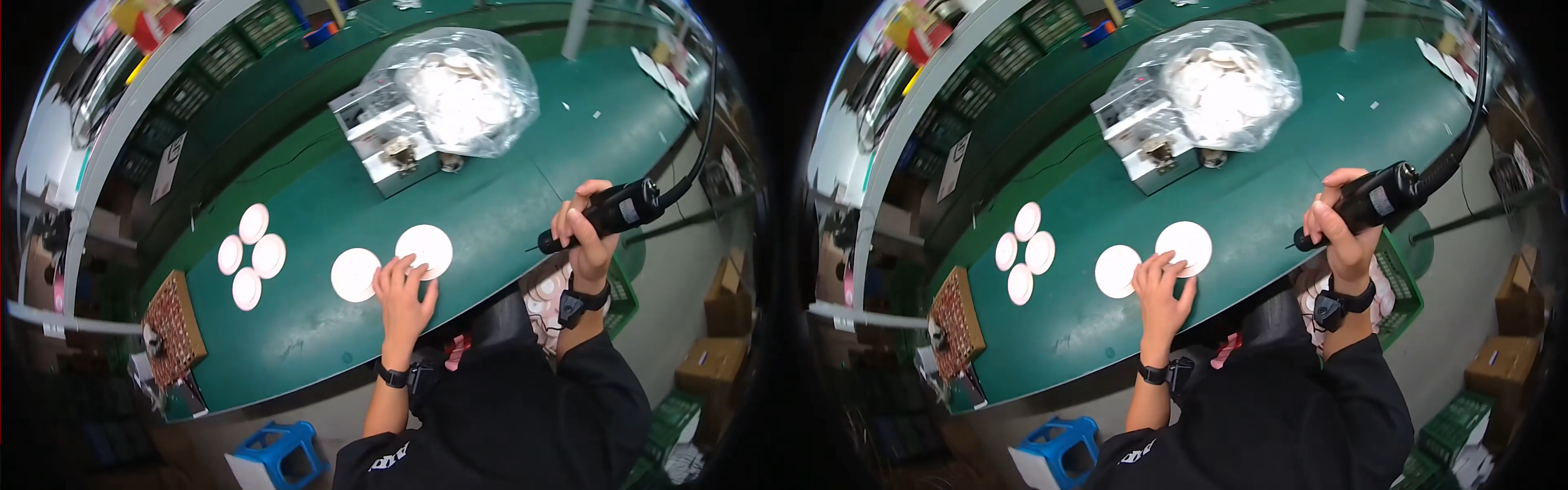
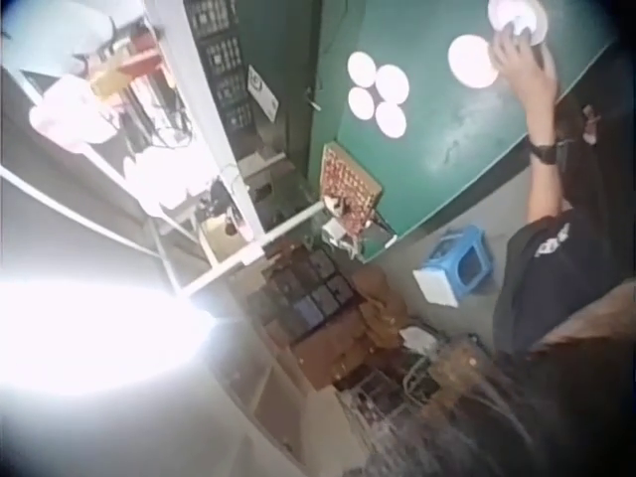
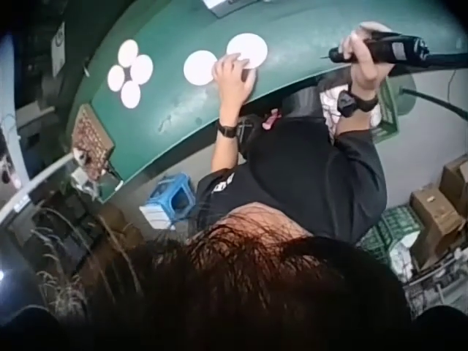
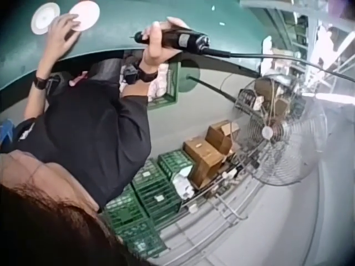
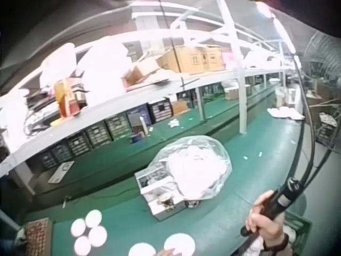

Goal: The person places white discs onto pink rings and uses a power screwdriver to drive a screw into the center of each assembly. This process is repeated for multiple components before they are moved aside on the table.

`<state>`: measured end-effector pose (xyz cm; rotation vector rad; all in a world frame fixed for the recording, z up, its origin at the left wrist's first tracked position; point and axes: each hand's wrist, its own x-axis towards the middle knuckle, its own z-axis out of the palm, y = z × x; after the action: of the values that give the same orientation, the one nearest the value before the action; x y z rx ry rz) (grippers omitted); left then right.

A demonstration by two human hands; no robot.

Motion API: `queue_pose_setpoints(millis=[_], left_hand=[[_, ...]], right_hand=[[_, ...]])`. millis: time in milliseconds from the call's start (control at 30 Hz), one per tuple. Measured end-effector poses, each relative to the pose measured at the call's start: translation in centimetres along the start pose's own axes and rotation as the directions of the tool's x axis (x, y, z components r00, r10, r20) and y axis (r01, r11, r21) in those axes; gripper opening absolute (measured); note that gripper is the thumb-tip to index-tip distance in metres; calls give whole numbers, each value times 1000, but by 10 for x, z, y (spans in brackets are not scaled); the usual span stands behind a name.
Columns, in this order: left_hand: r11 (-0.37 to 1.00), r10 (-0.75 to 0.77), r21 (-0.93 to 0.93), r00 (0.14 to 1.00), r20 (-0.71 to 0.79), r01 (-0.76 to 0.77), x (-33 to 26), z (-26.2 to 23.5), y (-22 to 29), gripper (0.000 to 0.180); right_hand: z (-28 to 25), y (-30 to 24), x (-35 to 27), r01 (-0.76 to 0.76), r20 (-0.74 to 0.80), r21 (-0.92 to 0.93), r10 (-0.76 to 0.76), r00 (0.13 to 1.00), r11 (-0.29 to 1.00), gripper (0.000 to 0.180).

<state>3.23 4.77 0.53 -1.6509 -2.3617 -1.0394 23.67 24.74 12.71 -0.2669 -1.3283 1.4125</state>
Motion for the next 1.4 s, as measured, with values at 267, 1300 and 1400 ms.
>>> queue_pose_setpoints(millis=[267,1300,1400], left_hand=[[1000,-12,23,998,69,10,-6,4,16,35],[918,-252,277,956,-150,285,-60,-39,-38,49],[931,-243,240,957,-159,276,-59,-35,-32,46]], right_hand=[[-49,-47,-23,34,-177,-67,-46,983,997,31],[-46,65,-97,-460,308,-153,484,819,875,22],[-51,81,-115,-558,309,-109,562,768,823,18]])
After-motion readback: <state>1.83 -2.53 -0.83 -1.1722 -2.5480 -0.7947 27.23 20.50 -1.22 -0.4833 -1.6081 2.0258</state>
